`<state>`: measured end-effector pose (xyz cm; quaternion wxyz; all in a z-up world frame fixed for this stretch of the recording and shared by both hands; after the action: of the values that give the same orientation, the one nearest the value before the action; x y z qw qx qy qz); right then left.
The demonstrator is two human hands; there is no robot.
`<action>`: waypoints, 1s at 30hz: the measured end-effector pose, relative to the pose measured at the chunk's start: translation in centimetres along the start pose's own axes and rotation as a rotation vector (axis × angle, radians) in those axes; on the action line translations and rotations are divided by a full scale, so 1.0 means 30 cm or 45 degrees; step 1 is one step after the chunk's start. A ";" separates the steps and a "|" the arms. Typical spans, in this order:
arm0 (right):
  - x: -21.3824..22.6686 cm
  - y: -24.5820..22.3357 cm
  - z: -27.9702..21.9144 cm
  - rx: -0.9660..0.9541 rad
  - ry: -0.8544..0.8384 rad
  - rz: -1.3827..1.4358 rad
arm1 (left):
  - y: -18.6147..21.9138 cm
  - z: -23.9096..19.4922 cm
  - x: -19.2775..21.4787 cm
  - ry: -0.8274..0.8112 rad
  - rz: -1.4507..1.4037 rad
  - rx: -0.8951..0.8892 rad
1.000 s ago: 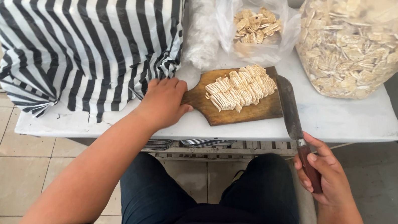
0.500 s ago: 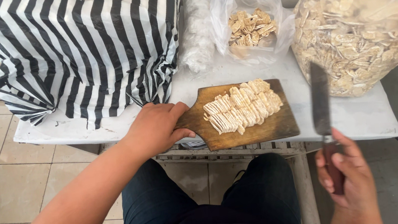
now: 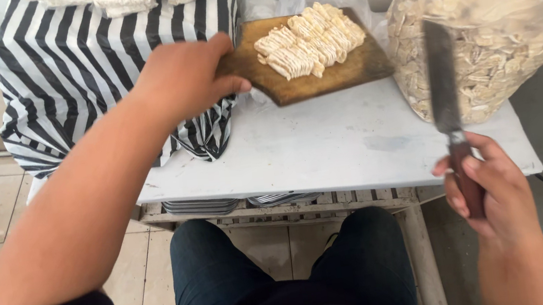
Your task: The person slices a block of white food on a wooden cutting board using a knife. The person then places the sliced pieces into a plastic bag and continues slicing another block of the same food.
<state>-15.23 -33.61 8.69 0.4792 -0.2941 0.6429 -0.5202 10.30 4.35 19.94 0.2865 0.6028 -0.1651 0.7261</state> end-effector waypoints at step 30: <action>-0.435 -0.088 0.410 -0.286 -0.397 -0.370 | 0.038 0.357 0.015 -0.211 0.277 -0.036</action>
<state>0.60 -27.68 15.24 0.4570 -0.5118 0.5659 -0.4571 17.93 -2.70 22.84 0.2000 0.6352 -0.2627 0.6983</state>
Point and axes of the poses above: each hand's wrist, its own z-axis towards the middle knuckle, its own x-axis out of the back of the hand, y = z × x, the point moved 2 cm from there along z, towards the middle knuckle, and after that the axes turned 7 degrees about y, right-handed, at the moved point
